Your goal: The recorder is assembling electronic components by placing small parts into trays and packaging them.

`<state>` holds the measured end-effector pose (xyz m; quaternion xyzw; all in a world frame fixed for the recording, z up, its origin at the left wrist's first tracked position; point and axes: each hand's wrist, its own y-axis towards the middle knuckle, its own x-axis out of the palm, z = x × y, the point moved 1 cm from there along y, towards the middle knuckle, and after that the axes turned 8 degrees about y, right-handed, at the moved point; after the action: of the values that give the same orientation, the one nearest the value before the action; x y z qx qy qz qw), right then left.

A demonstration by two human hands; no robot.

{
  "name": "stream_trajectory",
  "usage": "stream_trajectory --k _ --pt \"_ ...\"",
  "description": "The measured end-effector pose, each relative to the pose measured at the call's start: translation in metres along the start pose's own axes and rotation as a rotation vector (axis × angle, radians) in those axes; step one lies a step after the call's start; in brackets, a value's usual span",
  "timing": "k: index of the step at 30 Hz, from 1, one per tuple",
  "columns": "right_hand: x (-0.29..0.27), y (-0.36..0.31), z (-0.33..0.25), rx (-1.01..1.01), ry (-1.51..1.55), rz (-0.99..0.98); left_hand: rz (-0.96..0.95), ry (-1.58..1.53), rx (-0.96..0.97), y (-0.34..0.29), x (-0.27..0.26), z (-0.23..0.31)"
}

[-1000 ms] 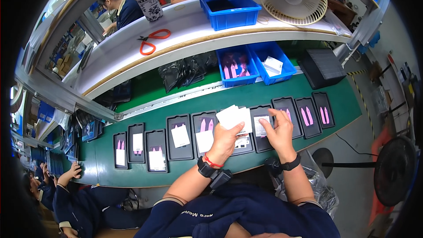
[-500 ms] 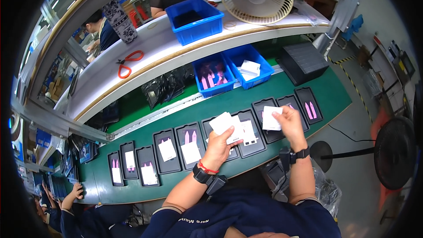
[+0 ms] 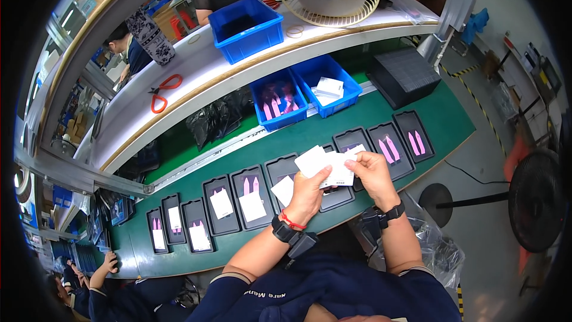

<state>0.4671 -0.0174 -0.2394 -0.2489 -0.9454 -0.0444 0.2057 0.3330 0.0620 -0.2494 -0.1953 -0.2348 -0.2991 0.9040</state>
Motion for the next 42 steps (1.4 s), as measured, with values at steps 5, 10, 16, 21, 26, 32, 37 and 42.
stream_trajectory --k 5,10,16,21,26,32,37,42 --pt "-0.050 0.001 -0.029 -0.061 -0.253 0.075 -0.096 0.029 -0.092 0.004 0.000 -0.003" --pt "-0.129 0.026 -0.048 -0.115 -0.802 0.367 -0.018 -0.021 -0.078 0.008 0.002 -0.004" --pt "-0.047 0.007 -0.023 -0.301 -0.707 0.243 -0.027 0.004 0.024 0.013 0.016 -0.014" --pt "-0.021 0.007 -0.003 -0.121 -0.160 0.041 -0.091 0.038 0.021 0.012 0.027 -0.008" --pt "-0.064 0.005 -0.043 -0.174 -0.311 0.138 -0.135 0.178 -0.017 0.041 0.021 0.007" --pt "-0.076 0.018 -0.068 -0.216 -0.303 0.140 -0.252 0.219 -0.163 0.073 0.061 0.035" --pt "-0.065 0.031 -0.046 -0.376 -0.565 0.189 -0.318 0.275 -0.129 0.075 0.060 0.006" --pt "-0.176 0.028 -0.084 -0.376 -0.517 0.546 -0.110 0.335 0.016 0.127 0.060 0.058"
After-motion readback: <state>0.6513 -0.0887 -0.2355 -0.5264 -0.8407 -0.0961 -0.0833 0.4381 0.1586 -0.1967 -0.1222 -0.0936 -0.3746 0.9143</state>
